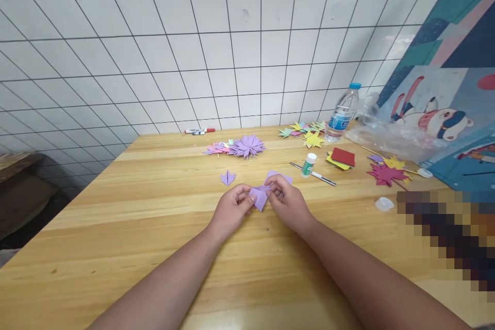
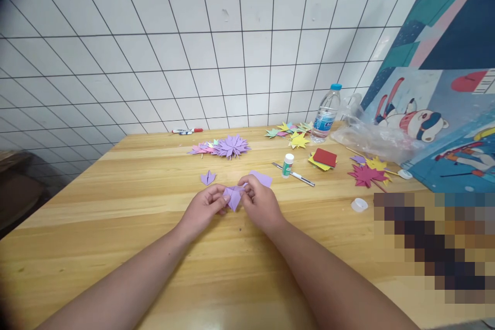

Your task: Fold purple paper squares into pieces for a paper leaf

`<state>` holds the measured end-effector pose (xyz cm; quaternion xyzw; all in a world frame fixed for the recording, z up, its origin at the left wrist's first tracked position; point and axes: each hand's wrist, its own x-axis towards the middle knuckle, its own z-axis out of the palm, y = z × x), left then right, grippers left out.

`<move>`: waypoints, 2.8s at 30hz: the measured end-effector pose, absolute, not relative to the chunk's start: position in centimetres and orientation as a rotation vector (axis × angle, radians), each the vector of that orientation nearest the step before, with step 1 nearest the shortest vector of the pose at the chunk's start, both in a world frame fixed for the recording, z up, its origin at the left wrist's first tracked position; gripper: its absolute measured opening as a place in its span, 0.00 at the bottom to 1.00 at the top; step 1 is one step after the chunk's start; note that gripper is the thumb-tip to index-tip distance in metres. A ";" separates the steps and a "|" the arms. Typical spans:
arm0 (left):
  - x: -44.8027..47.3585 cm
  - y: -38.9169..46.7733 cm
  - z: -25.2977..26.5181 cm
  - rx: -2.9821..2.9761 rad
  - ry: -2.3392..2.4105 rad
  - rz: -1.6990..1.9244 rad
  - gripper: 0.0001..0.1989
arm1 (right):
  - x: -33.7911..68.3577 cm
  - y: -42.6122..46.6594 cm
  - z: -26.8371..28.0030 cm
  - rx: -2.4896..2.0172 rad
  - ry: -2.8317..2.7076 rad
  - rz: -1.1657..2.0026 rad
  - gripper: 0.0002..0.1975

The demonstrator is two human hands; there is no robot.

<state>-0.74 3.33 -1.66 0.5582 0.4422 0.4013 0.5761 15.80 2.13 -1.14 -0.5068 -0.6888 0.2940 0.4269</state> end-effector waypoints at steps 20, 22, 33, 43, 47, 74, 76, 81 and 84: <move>-1.2 3.9 -1.9 1.257 1.050 0.955 0.16 | 15.9 2.4 -1.7 -1.145 -1.939 0.443 0.20; -1.1 3.9 -1.9 1.268 1.043 0.953 0.16 | 15.8 2.5 -1.6 -1.168 -1.931 0.419 0.16; -0.9 3.7 -1.9 1.277 1.034 0.917 0.16 | 16.1 2.3 -1.2 -1.195 -1.902 0.429 0.09; -0.9 3.6 -1.9 1.291 1.025 0.919 0.14 | 15.9 2.5 -1.6 -1.261 -1.664 0.776 0.14; -0.9 3.6 -1.8 1.288 1.019 0.926 0.14 | 15.8 2.5 -1.7 -1.244 -1.662 0.828 0.12; -0.9 3.4 -1.2 1.259 1.006 0.910 0.14 | 15.8 2.6 -2.1 -1.213 -1.670 0.725 0.01; -0.9 3.4 -1.2 1.253 1.012 0.915 0.14 | 15.9 2.6 -2.0 -1.182 -1.698 0.680 0.03; -0.9 3.4 -1.0 1.228 1.016 0.909 0.14 | 16.0 2.4 -1.8 -1.202 -1.765 0.594 0.05; -0.9 3.4 -1.0 1.227 1.013 0.907 0.14 | 15.9 2.4 -1.9 -1.236 -1.714 0.640 0.07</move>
